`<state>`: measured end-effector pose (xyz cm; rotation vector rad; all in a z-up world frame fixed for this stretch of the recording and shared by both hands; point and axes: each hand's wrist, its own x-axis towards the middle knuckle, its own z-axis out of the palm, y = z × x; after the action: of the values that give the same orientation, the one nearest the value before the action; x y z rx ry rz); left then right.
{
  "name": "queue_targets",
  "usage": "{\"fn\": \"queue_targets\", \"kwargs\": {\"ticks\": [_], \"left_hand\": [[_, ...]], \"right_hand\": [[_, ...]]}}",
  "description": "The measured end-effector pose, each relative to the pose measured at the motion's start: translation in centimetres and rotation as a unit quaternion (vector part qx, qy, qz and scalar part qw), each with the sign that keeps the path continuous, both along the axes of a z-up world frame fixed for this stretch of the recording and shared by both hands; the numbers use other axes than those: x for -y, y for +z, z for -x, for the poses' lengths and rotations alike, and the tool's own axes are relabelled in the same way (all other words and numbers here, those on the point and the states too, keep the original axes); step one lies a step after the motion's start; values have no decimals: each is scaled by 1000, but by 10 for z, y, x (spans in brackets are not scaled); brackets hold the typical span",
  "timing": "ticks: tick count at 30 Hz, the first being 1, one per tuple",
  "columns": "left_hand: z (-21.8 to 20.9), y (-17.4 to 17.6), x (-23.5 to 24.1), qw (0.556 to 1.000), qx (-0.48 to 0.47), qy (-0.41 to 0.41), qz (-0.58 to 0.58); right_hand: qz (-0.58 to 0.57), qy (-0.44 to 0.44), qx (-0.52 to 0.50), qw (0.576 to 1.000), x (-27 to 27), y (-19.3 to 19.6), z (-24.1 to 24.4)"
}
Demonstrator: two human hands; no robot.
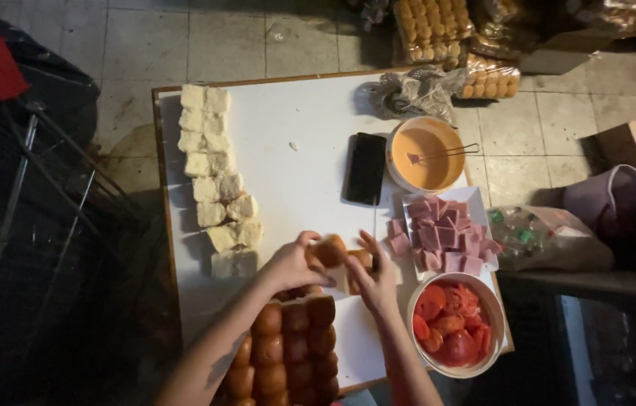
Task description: The person slices a large block of bread rolls into individual pieces using a knife, then separates a large stack of rolls and places them into smaller groups on the table.
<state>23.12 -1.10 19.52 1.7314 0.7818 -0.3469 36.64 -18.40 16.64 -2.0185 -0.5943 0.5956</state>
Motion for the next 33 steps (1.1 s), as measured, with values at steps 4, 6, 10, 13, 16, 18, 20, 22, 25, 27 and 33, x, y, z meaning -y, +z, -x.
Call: {"fn": "queue_targets", "kwargs": {"ticks": [4,6,10,13,16,18,20,22,25,27,33], "left_hand": [[2,-27,-7,999,9,4,53],[11,-73,-18,956,135,150,214],[16,-77,-49,878,121,310,343],[9,-91,-76,804,160,480,312],[-5,-132,-101,856,193,446,177],[-19,-120,-114,866,336,358,95],[-33,-145,-138,894,324,294,-102],[-45,-161,-154,881,299,215,-296],[-51,-166,-162,876,292,168,-345],[-46,-161,-166,871,223,129,-418],[-44,-184,-177,905,162,105,-378]], "right_hand": [[-85,0,-258,962,-44,4,-4],[-91,-62,-336,935,-57,6,-1],[-90,-84,-353,928,-63,-38,-6],[124,7,-70,990,-56,-71,-7],[296,115,45,947,-49,-88,-13],[209,100,23,973,-51,-64,-16],[176,105,48,977,-71,-44,-13],[141,111,76,981,-90,-33,-11],[133,185,152,962,-112,-40,-3],[115,248,225,935,-124,-55,1],[172,249,264,916,-146,-38,26]]}}
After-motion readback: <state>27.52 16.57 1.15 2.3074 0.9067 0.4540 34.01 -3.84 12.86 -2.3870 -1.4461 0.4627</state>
